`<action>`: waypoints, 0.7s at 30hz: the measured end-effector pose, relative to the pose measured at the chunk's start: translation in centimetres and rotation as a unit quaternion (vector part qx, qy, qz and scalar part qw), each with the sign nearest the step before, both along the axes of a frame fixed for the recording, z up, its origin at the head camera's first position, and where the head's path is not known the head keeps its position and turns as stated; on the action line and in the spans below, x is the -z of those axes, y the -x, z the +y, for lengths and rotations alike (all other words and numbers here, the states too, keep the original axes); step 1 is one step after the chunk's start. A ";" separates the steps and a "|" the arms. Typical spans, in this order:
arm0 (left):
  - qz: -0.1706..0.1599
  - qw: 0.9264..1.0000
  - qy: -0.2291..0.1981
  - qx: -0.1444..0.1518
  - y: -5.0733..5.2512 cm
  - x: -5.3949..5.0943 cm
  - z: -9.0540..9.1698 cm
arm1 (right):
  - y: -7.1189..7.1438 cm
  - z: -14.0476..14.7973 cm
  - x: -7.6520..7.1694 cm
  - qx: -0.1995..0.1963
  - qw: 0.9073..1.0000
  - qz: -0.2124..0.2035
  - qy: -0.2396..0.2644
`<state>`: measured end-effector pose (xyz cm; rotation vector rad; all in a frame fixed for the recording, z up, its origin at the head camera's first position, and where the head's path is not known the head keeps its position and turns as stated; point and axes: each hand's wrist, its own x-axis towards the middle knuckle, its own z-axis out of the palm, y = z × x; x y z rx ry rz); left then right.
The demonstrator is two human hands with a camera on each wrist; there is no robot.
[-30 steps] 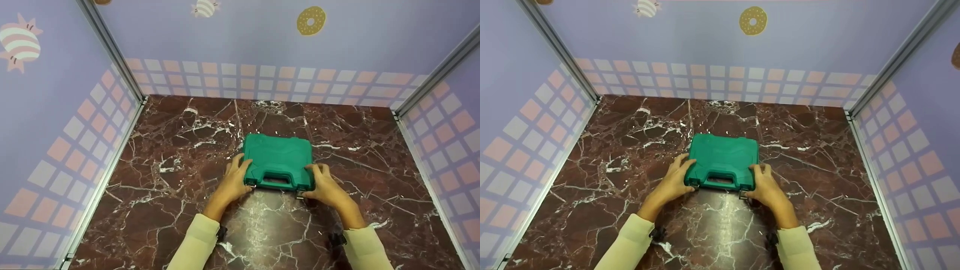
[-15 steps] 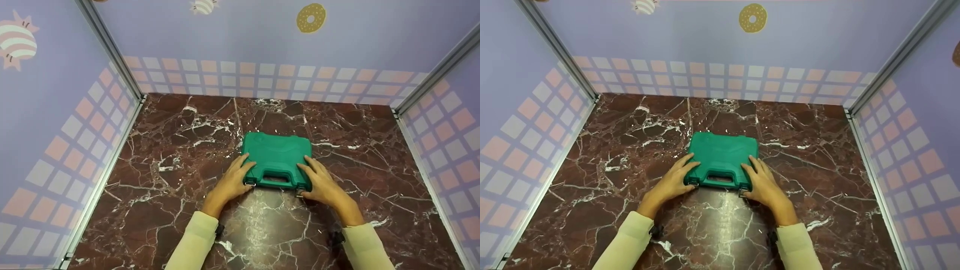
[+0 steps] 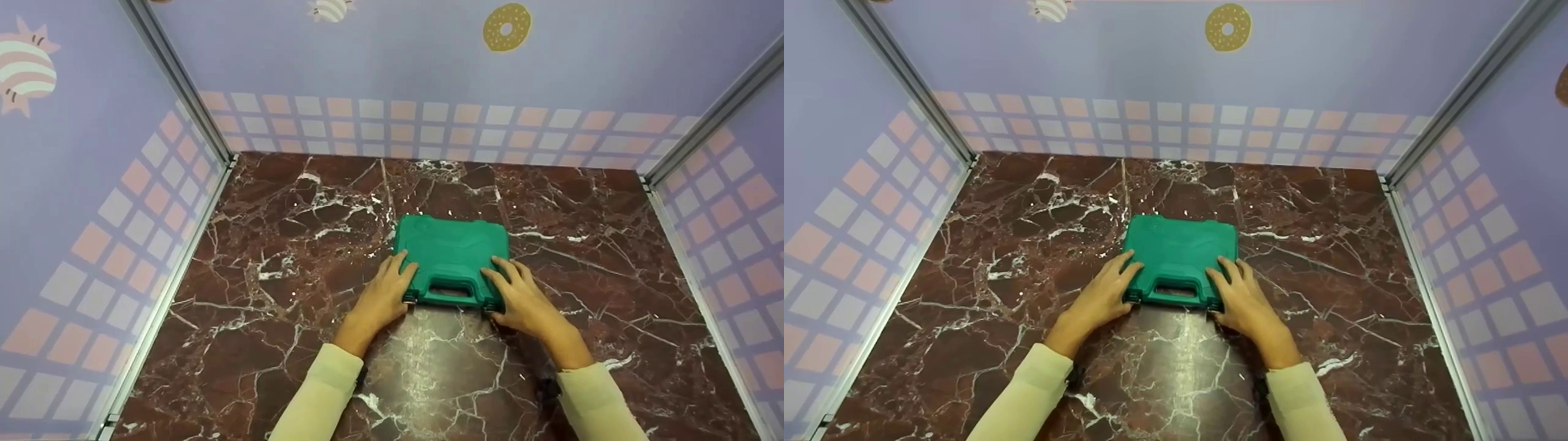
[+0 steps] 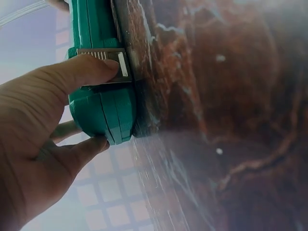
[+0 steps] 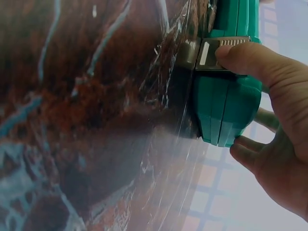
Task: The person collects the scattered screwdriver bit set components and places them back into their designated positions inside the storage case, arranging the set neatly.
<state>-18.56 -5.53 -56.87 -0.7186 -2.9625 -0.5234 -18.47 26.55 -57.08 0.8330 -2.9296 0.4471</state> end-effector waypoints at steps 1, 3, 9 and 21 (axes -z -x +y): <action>0.009 1.000 0.005 0.000 0.0 0.0 0.0 | 0.0 0.0 0.0 0.000 1.000 0.003 -0.001; 0.023 1.000 0.014 0.000 0.1 0.1 0.1 | 0.1 -0.1 0.0 0.002 1.000 0.009 -0.003; 0.045 0.999 0.010 0.004 0.2 0.1 -0.2 | 0.1 -0.1 0.1 0.002 1.000 0.025 -0.005; 0.014 1.000 -0.026 0.007 0.1 -0.3 -0.5 | 0.1 0.0 -0.1 0.005 1.000 0.006 0.007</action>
